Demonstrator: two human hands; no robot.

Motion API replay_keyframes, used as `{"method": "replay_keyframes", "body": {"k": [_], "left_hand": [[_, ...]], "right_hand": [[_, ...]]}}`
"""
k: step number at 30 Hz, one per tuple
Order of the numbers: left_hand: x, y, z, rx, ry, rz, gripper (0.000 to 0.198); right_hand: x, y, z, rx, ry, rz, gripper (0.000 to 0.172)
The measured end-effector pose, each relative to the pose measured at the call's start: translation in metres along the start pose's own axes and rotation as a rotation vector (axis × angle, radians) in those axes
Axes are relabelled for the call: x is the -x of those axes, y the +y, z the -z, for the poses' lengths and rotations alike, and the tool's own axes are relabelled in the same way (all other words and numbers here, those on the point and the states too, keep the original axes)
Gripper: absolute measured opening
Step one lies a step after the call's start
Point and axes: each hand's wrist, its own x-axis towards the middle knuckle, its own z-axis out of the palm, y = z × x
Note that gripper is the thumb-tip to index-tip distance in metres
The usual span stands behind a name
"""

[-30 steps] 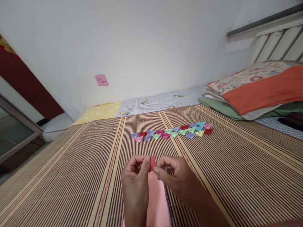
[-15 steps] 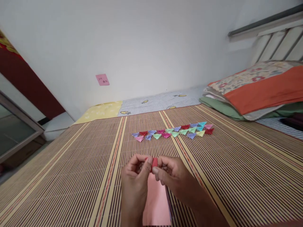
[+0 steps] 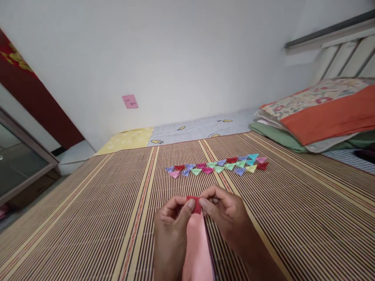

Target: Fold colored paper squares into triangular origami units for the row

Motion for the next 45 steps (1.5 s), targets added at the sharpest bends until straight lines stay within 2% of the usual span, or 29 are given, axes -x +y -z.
{"method": "replay_keyframes", "body": {"k": [4,7,11,14,19,25,31,36,41,45], "left_hand": [[0.001,-0.002,0.0,-0.076,0.026,-0.036,0.022],[0.0,-0.001,0.002,-0.135,-0.022,-0.017,0.022],[-0.001,0.004,0.004,-0.221,-0.051,-0.046,0.026],[-0.001,0.006,0.005,-0.249,-0.064,-0.073,0.028],[-0.005,-0.001,0.007,-0.112,-0.089,0.013,0.025],[-0.017,-0.01,0.015,0.17,-0.114,0.178,0.03],[-0.02,-0.013,0.015,0.191,-0.119,0.256,0.032],[-0.019,-0.014,0.015,0.167,-0.139,0.241,0.032],[-0.019,-0.015,0.018,0.12,-0.172,0.206,0.031],[-0.019,-0.013,0.022,0.063,-0.17,0.136,0.03]], "right_hand": [[0.001,-0.001,-0.002,0.025,0.076,0.026,0.019],[0.001,0.001,-0.003,0.104,0.116,0.077,0.011],[-0.001,0.003,-0.001,0.307,0.062,0.269,0.017],[-0.001,0.003,-0.002,0.361,0.019,0.312,0.018],[0.0,0.004,-0.004,0.288,0.024,0.199,0.014],[0.0,0.002,0.004,0.269,-0.145,0.287,0.021],[0.0,0.0,0.005,0.299,-0.21,0.281,0.023],[0.001,0.001,0.004,0.362,-0.213,0.357,0.009],[-0.003,0.006,-0.002,0.465,-0.158,0.52,0.021],[-0.005,0.013,-0.007,0.353,-0.117,0.505,0.02]]}}
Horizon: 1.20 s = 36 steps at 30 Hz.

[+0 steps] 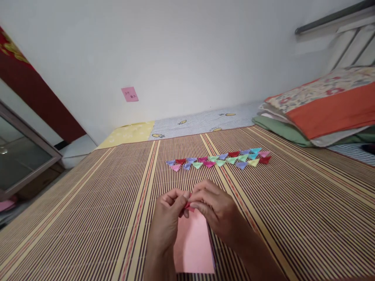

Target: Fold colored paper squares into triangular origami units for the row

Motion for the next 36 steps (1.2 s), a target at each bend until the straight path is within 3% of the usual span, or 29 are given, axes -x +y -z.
{"method": "replay_keyframes", "body": {"k": [8,14,20,29,36], "left_hand": [[0.001,-0.002,-0.003,-0.116,0.016,-0.123,0.025],[0.001,-0.004,-0.005,-0.131,-0.012,-0.125,0.023],[0.003,-0.001,-0.005,-0.191,-0.087,-0.144,0.025],[0.005,0.002,-0.003,-0.121,-0.193,-0.075,0.014],[0.005,0.0,-0.007,-0.082,-0.162,-0.058,0.012]], "right_hand": [[0.001,0.003,-0.004,-0.094,0.072,-0.179,0.019],[-0.001,0.0,0.003,-0.146,0.018,-0.263,0.022],[0.001,0.004,0.006,-0.163,0.046,-0.348,0.02],[0.001,0.001,0.009,-0.159,0.053,-0.393,0.018],[0.001,0.003,0.009,-0.157,0.075,-0.391,0.016]]}}
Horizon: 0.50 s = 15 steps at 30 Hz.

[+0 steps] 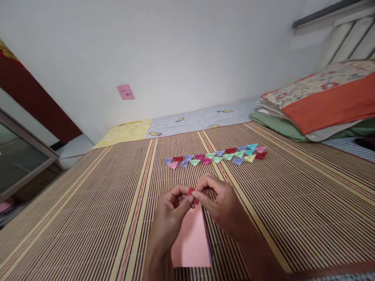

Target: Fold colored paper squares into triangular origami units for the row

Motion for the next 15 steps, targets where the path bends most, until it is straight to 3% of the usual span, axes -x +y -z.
{"method": "replay_keyframes", "body": {"k": [7,12,15], "left_hand": [[-0.0018,-0.0002,-0.003,0.023,0.052,-0.018,0.013],[-0.0027,-0.0009,-0.0081,0.041,0.128,-0.04,0.014],[-0.0033,-0.0021,-0.0084,0.041,0.17,-0.055,0.01]], "right_hand": [[0.0014,-0.0004,-0.0005,0.032,0.001,0.03,0.014],[0.0014,-0.0008,0.0029,-0.098,0.021,-0.077,0.003],[0.001,0.0003,0.0044,-0.163,-0.005,-0.138,0.014]]}}
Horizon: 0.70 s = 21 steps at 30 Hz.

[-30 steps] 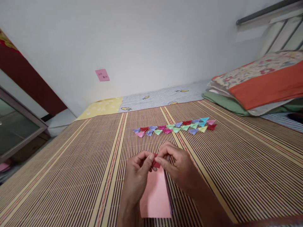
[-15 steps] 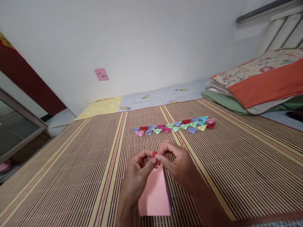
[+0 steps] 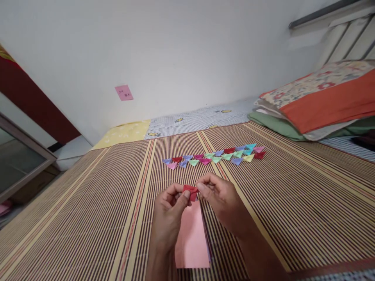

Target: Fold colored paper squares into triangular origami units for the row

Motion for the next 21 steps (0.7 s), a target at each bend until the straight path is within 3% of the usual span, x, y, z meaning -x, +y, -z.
{"method": "replay_keyframes", "body": {"k": [4,12,21], "left_hand": [[0.001,0.001,0.0,-0.004,-0.007,-0.001,0.01],[0.005,0.004,-0.008,-0.039,0.015,-0.004,0.011],[0.002,0.0,-0.003,0.05,-0.128,0.069,0.013]], "right_hand": [[0.001,-0.001,-0.004,-0.002,-0.047,-0.052,0.016],[0.003,-0.009,-0.007,0.076,-0.011,0.0,0.022],[0.003,0.002,0.011,-0.026,-0.144,0.032,0.022]]}}
